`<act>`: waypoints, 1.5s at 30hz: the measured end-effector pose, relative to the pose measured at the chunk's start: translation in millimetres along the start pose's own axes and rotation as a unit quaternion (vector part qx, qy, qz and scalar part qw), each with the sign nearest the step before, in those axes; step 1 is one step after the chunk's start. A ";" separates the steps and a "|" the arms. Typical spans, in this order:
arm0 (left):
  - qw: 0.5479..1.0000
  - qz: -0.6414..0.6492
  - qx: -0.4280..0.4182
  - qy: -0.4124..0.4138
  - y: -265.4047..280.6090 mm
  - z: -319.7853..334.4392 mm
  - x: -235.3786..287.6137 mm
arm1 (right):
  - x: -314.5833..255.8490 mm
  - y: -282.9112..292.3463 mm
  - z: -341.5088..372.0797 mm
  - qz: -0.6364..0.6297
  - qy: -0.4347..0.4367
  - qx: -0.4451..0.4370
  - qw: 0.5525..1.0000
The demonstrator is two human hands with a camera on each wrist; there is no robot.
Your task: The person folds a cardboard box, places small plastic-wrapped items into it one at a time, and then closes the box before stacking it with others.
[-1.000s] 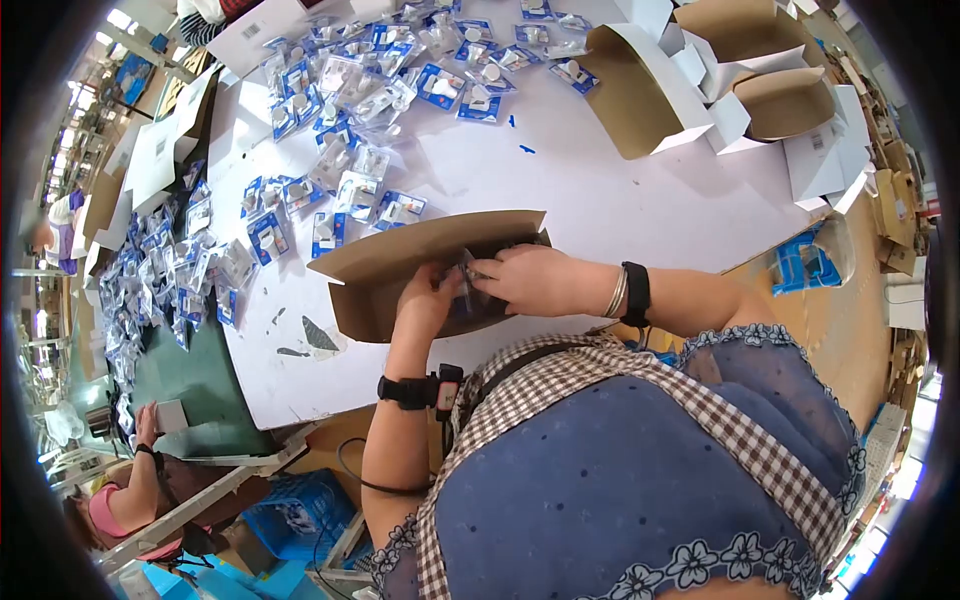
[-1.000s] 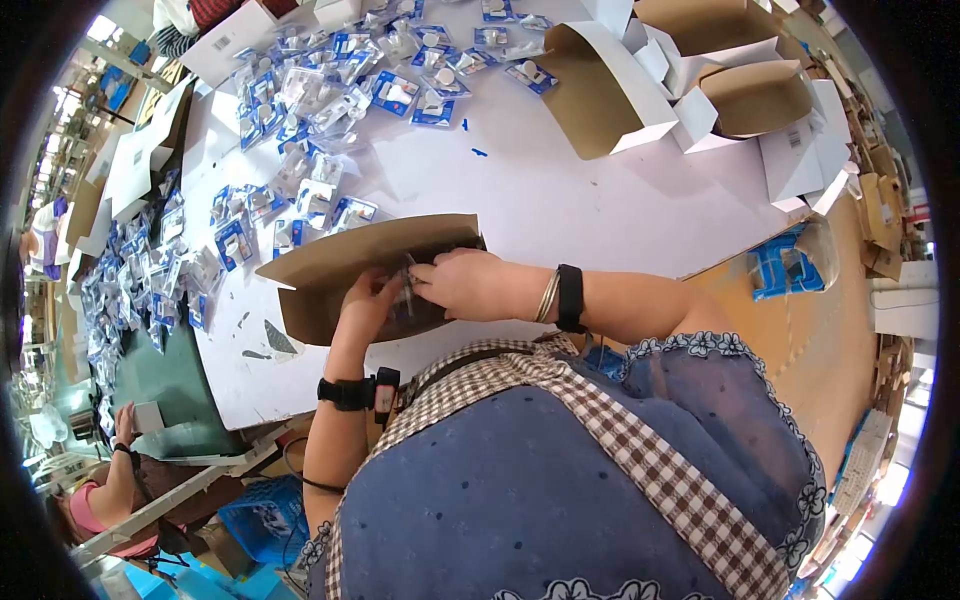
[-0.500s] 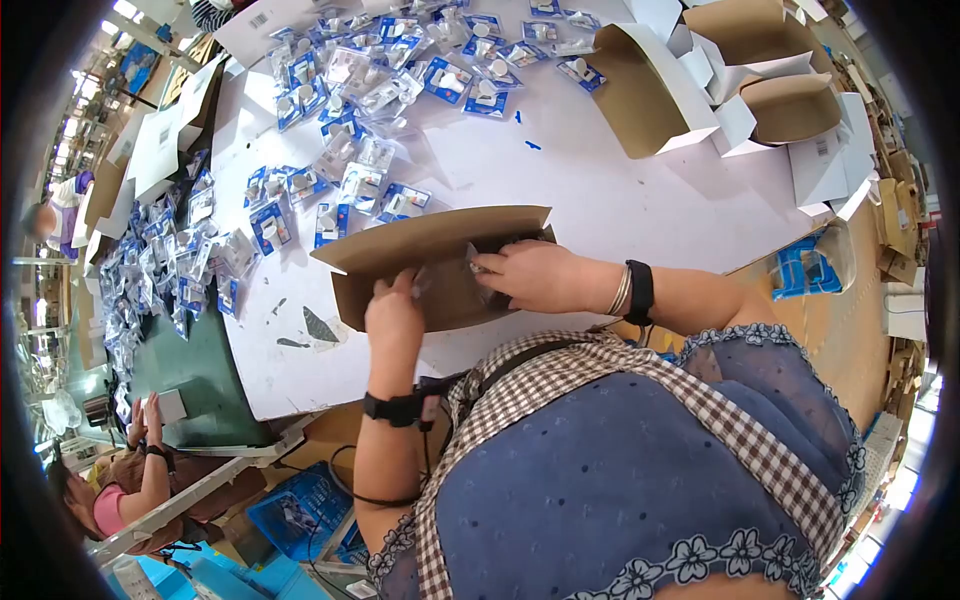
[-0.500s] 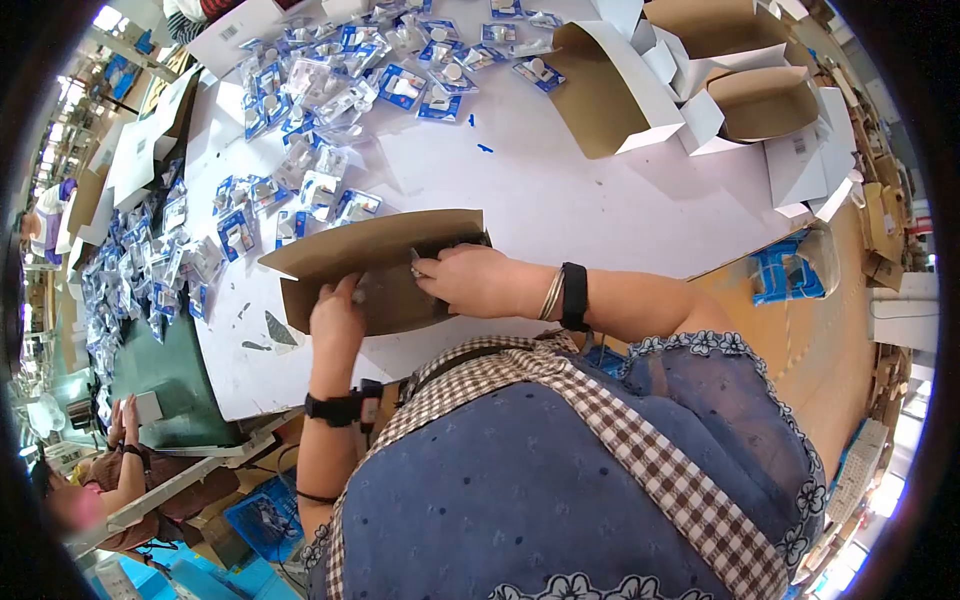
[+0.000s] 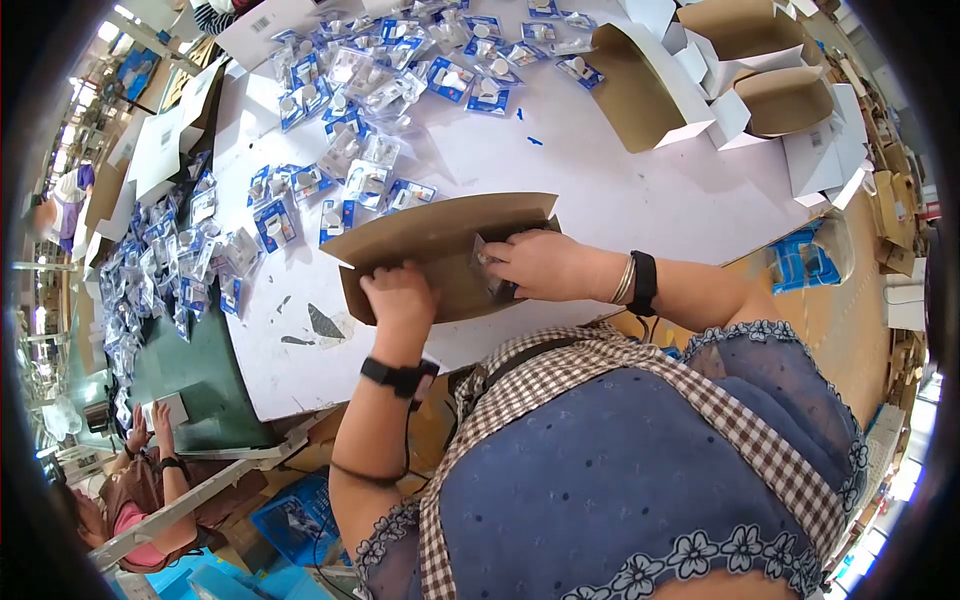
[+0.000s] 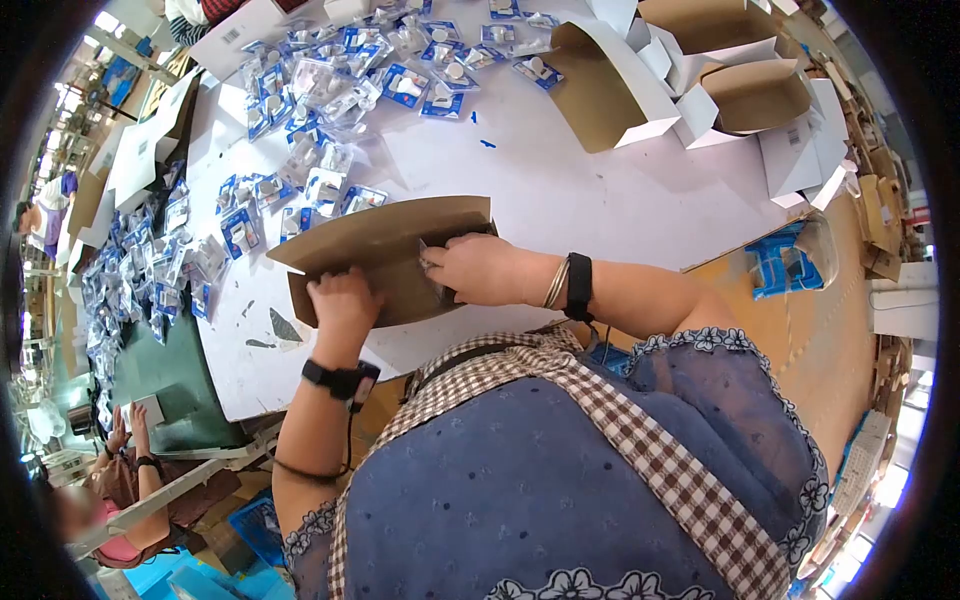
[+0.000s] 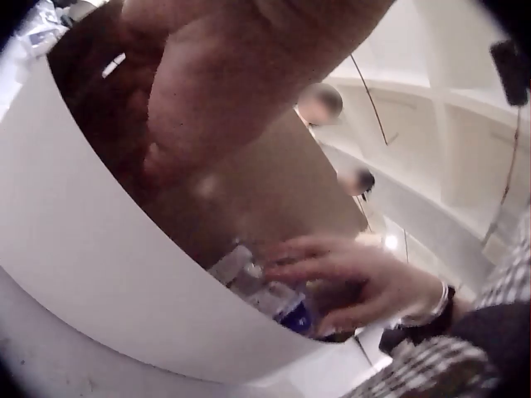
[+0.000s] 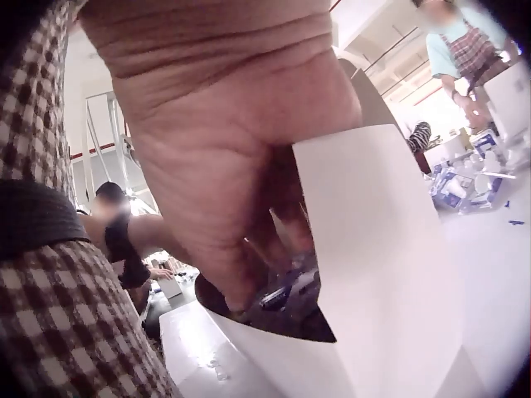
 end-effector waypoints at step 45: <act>0.894 0.399 0.194 0.069 -1.2 8.1 14.0 | -2.9 0.2 -3.4 -0.018 -0.010 0.002 1.000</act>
Point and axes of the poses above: each hand's wrist, its own z-axis away from the middle knuckle, its own y-axis out of the back of the hand, x = y × z, the point moved 3 cm from there along -z, towards the middle knuckle, and after that the axes turned 2 degrees about -x, right-handed, at the moved point
